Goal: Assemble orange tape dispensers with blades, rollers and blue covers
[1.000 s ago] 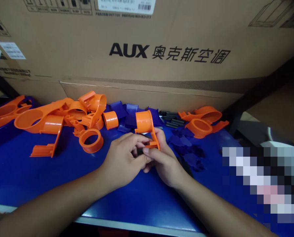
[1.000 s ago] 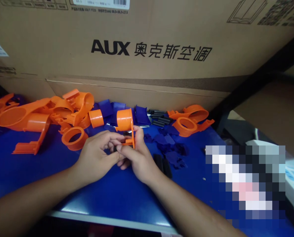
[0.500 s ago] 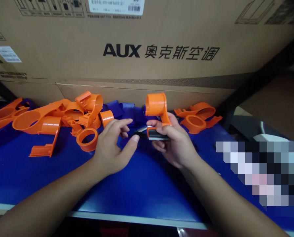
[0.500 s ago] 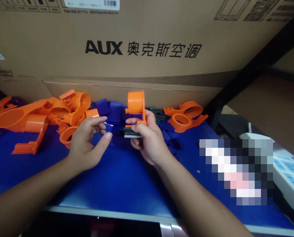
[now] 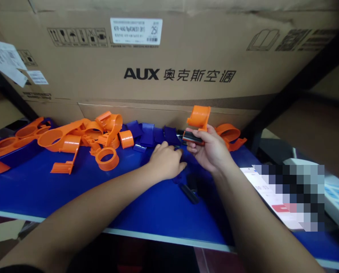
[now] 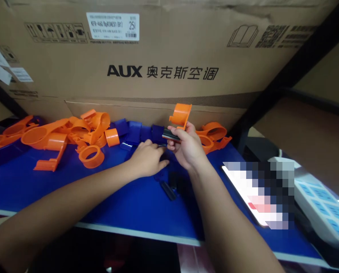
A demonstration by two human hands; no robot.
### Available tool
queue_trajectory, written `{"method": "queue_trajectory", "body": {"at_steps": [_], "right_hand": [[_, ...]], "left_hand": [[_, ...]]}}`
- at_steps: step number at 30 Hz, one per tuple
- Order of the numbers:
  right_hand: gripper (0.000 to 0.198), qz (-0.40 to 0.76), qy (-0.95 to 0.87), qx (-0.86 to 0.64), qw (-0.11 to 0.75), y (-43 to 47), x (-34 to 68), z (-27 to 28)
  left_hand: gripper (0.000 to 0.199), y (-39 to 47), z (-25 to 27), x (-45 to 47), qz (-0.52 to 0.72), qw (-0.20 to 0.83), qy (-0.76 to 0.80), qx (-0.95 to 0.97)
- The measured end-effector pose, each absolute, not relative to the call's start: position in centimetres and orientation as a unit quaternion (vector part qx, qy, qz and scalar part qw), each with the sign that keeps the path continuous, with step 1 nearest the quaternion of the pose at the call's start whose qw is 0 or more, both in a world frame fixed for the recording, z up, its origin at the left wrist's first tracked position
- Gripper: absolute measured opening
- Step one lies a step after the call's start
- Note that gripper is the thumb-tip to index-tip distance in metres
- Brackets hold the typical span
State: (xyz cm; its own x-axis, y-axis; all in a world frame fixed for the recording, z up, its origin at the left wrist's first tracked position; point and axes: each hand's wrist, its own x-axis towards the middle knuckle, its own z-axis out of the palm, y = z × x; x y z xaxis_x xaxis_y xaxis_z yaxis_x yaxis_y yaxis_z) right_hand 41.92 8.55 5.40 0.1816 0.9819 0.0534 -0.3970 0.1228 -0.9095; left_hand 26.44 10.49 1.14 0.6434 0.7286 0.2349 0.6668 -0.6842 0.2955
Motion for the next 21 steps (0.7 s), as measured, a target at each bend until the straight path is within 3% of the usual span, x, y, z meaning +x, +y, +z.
{"method": "queue_trajectory", "body": {"at_steps": [4, 9, 15, 21], "right_hand": [[0.048, 0.549, -0.377, -0.369, 0.648, 8.3, 42.3, 5.6], [0.049, 0.598, -0.395, -0.314, 0.623, 7.8, 41.8, 5.8], [0.048, 0.62, -0.416, -0.293, 0.597, 6.8, 40.4, 5.8], [0.052, 0.626, -0.405, -0.327, 0.581, 6.0, 37.8, 4.6]], "left_hand": [[0.01, 12.6, 1.8, 30.2, 0.102, 0.12, 0.396, 0.905], [0.016, 15.1, 3.2, 30.2, 0.104, 0.231, 0.373, 0.893], [0.007, 15.9, 3.8, 22.7, 0.307, 0.365, 0.356, 0.804], [0.032, 12.5, 0.9, 18.4, 0.526, 0.448, 0.377, 0.617]]}}
